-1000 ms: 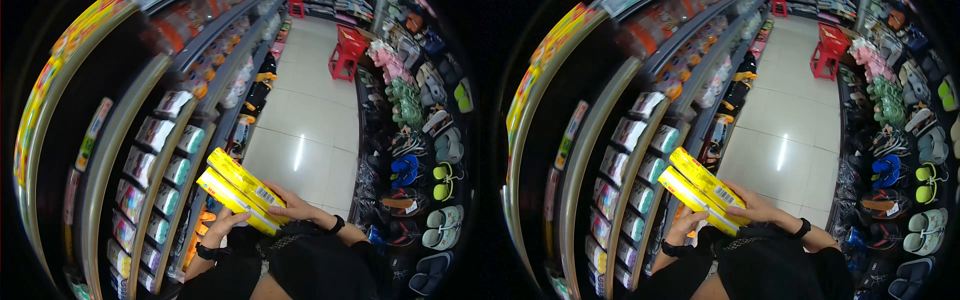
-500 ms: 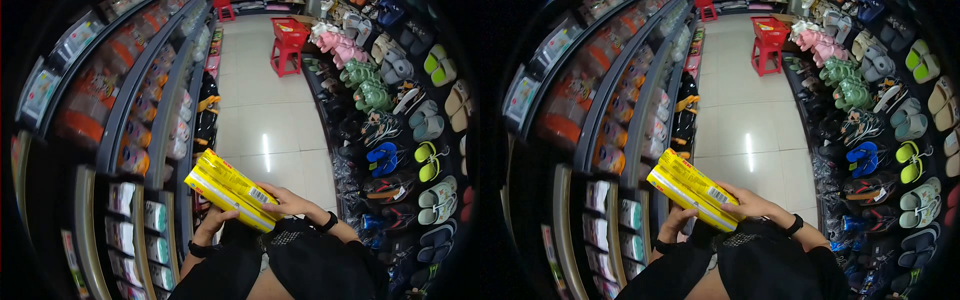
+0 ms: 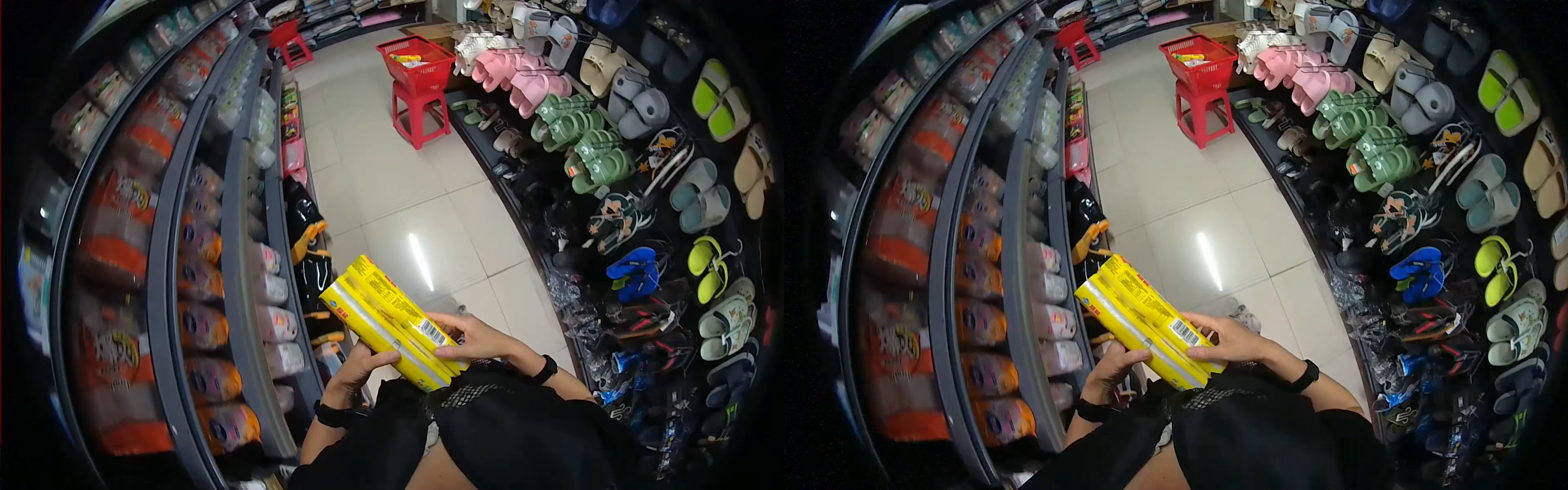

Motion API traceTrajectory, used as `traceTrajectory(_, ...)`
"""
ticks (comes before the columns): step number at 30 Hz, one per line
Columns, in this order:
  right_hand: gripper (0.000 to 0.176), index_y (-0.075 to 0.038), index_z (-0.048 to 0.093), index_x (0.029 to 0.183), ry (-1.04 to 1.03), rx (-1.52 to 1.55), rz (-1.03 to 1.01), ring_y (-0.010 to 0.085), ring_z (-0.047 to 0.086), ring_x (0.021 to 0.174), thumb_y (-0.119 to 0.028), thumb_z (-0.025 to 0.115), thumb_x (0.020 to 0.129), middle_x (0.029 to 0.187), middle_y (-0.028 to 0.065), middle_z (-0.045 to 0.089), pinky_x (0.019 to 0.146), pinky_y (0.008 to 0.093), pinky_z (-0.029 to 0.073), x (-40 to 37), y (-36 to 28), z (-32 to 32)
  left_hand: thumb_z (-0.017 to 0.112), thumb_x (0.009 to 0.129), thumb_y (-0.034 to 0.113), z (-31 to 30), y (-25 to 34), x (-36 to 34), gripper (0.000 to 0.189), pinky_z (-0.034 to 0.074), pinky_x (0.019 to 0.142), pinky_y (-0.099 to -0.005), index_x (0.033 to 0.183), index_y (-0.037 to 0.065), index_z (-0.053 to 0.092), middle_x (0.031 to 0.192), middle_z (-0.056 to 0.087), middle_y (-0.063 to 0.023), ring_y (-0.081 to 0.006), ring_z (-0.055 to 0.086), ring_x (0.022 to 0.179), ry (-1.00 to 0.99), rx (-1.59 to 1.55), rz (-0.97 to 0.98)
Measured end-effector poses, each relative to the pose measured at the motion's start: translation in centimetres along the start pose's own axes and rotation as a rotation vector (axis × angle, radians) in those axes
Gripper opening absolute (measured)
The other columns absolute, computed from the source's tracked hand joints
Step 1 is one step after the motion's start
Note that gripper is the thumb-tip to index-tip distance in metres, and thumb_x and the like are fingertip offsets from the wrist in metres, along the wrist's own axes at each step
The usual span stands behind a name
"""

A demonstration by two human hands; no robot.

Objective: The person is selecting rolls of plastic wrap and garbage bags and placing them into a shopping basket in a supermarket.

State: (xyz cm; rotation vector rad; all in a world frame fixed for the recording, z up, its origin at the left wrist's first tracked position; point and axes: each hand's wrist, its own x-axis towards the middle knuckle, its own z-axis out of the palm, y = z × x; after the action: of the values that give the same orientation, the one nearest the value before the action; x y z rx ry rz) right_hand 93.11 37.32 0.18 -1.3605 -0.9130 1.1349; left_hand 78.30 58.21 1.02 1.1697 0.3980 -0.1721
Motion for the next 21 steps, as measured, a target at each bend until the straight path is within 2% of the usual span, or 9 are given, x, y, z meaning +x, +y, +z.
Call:
traceTrajectory(3, 0.070, -0.003, 0.030, 0.137, 0.005, -0.067, 0.051, 0.0160, 0.052, 0.103, -0.026, 0.066, 0.081, 0.117, 0.0124, 0.055, 0.088, 0.0294, 0.042, 5.3, 0.0, -5.5, 0.074, 0.070, 0.017, -2.4, 3.5, 6.7, 0.071, 0.037, 0.097, -0.0311, 0.129, 0.001, 0.037, 0.121, 0.049, -0.0091, -0.0214, 0.048, 0.112, -0.029, 0.029, -0.033)
traceTrajectory(5, 0.071, -0.006, 0.033, 0.136, 0.078, -0.043, -0.108, 0.0178, 0.055, 0.099, -0.034, 0.066, 0.080, 0.112, 0.0132, 0.057, 0.084, 0.0294, 0.044, 9.1, -0.4, -9.5, 0.074, 0.070, 0.017, -3.3, 6.1, 11.5, 0.072, 0.037, 0.096, -0.0311, 0.129, 0.001, 0.036, 0.122, 0.048, -0.0093, -0.0214, 0.048, 0.112, -0.015, 0.026, 0.017)
traceTrajectory(6, 0.071, -0.006, 0.033, 0.136, 0.080, -0.036, -0.120, 0.0178, 0.055, 0.099, -0.034, 0.066, 0.080, 0.112, 0.0132, 0.057, 0.084, 0.0294, 0.044, 11.2, -1.0, -11.7, 0.074, 0.070, 0.017, -3.8, 7.8, 13.9, 0.073, 0.037, 0.096, -0.0311, 0.130, 0.001, 0.035, 0.123, 0.047, -0.0094, -0.0214, 0.047, 0.112, -0.004, 0.014, 0.068)
traceTrajectory(9, 0.072, -0.005, 0.032, 0.136, 0.060, -0.061, -0.115, 0.0179, 0.056, 0.098, -0.035, 0.066, 0.080, 0.112, 0.0133, 0.057, 0.084, 0.0292, 0.044, 17.0, -4.0, -18.6, 0.074, 0.070, 0.016, -5.9, 12.9, 20.6, 0.074, 0.036, 0.097, -0.0313, 0.131, 0.001, 0.033, 0.125, 0.045, -0.0098, -0.0217, 0.045, 0.114, 0.001, 0.008, 0.020)
traceTrajectory(11, 0.068, -0.003, 0.032, 0.136, -0.020, -0.103, -0.055, 0.0170, 0.053, 0.103, -0.024, 0.066, 0.081, 0.117, 0.0130, 0.055, 0.087, 0.0291, 0.043, 20.6, -6.5, -22.9, 0.074, 0.069, 0.014, -7.2, 16.2, 24.6, 0.074, 0.035, 0.098, -0.0318, 0.130, 0.000, 0.034, 0.123, 0.046, -0.0099, -0.0217, 0.045, 0.114, -0.012, 0.043, -0.004)
traceTrajectory(13, 0.068, -0.003, 0.032, 0.136, -0.051, -0.103, -0.057, 0.0170, 0.053, 0.103, -0.025, 0.066, 0.081, 0.117, 0.0127, 0.055, 0.087, 0.0293, 0.043, 24.2, -6.9, -26.7, 0.075, 0.069, 0.013, -7.2, 19.0, 28.0, 0.074, 0.035, 0.098, -0.0319, 0.130, 0.000, 0.034, 0.123, 0.047, -0.0097, -0.0216, 0.045, 0.114, 0.005, 0.041, 0.011)
traceTrajectory(15, 0.067, -0.003, 0.032, 0.135, -0.081, -0.103, -0.059, 0.0170, 0.053, 0.102, -0.025, 0.065, 0.081, 0.117, 0.0124, 0.055, 0.087, 0.0294, 0.043, 27.8, -7.1, -29.6, 0.076, 0.067, 0.009, -9.0, 20.6, 31.4, 0.075, 0.035, 0.099, -0.0323, 0.129, 0.001, 0.036, 0.123, 0.047, -0.0091, -0.0210, 0.045, 0.115, 0.002, 0.018, 0.007)
traceTrajectory(17, 0.068, -0.003, 0.034, 0.134, -0.081, -0.137, -0.053, 0.0177, 0.056, 0.099, -0.033, 0.065, 0.081, 0.115, 0.0142, 0.056, 0.086, 0.0286, 0.044, 31.8, -7.5, -31.9, 0.077, 0.066, 0.008, -11.2, 22.4, 34.8, 0.075, 0.036, 0.098, -0.0323, 0.129, 0.002, 0.036, 0.123, 0.047, -0.0088, -0.0206, 0.045, 0.114, -0.005, 0.045, 0.027)
traceTrajectory(21, 0.068, -0.002, 0.034, 0.134, -0.042, -0.137, -0.058, 0.0178, 0.055, 0.102, -0.032, 0.065, 0.081, 0.116, 0.0146, 0.056, 0.087, 0.0281, 0.043, 40.3, -8.1, -37.4, 0.078, 0.064, 0.004, -16.3, 26.8, 43.0, 0.077, 0.040, 0.096, -0.0316, 0.128, 0.003, 0.036, 0.122, 0.048, -0.0077, -0.0197, 0.049, 0.112, -0.039, 0.081, 0.027)
